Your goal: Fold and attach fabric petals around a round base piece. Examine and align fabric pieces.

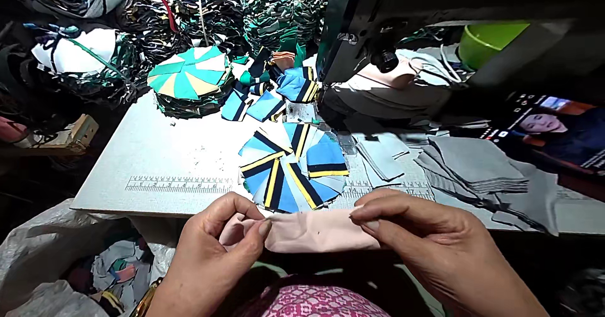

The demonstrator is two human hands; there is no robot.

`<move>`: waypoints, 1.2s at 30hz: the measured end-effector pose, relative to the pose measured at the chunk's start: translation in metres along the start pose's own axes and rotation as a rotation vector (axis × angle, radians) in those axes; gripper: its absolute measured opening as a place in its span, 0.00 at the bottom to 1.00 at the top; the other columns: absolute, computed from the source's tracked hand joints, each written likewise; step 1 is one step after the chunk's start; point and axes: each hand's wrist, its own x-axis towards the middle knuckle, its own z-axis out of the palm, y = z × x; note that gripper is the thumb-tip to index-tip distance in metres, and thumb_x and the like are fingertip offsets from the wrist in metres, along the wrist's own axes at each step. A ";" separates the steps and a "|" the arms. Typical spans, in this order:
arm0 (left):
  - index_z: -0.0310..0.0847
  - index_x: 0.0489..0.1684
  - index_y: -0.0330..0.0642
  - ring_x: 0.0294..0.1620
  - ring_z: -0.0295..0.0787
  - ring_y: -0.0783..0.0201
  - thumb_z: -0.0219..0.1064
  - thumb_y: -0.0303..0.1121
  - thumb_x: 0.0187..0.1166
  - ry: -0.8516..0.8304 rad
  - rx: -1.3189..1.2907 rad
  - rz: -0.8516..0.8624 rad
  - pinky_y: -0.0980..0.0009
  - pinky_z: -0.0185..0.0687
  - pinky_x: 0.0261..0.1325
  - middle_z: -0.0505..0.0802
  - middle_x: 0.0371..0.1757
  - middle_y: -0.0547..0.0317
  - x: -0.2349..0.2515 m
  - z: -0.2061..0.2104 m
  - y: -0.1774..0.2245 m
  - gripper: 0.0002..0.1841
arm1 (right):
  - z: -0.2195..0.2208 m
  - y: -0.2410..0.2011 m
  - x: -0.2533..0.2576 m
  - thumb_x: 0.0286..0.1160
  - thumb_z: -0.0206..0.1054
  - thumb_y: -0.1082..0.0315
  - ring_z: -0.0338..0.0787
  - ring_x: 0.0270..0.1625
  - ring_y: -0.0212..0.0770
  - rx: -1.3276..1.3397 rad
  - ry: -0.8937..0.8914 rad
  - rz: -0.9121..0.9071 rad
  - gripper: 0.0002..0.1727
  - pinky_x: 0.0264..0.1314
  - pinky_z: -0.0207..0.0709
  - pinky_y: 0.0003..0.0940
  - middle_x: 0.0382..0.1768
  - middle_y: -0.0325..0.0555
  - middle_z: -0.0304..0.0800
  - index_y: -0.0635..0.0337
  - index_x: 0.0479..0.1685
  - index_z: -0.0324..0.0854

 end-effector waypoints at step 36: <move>0.85 0.39 0.46 0.25 0.83 0.74 0.74 0.31 0.77 -0.007 0.702 0.132 0.72 0.81 0.32 0.89 0.27 0.66 0.102 -0.020 -0.023 0.04 | 0.025 0.028 0.065 0.76 0.68 0.70 0.84 0.36 0.31 -0.828 0.096 -0.244 0.06 0.36 0.79 0.23 0.36 0.42 0.83 0.59 0.41 0.90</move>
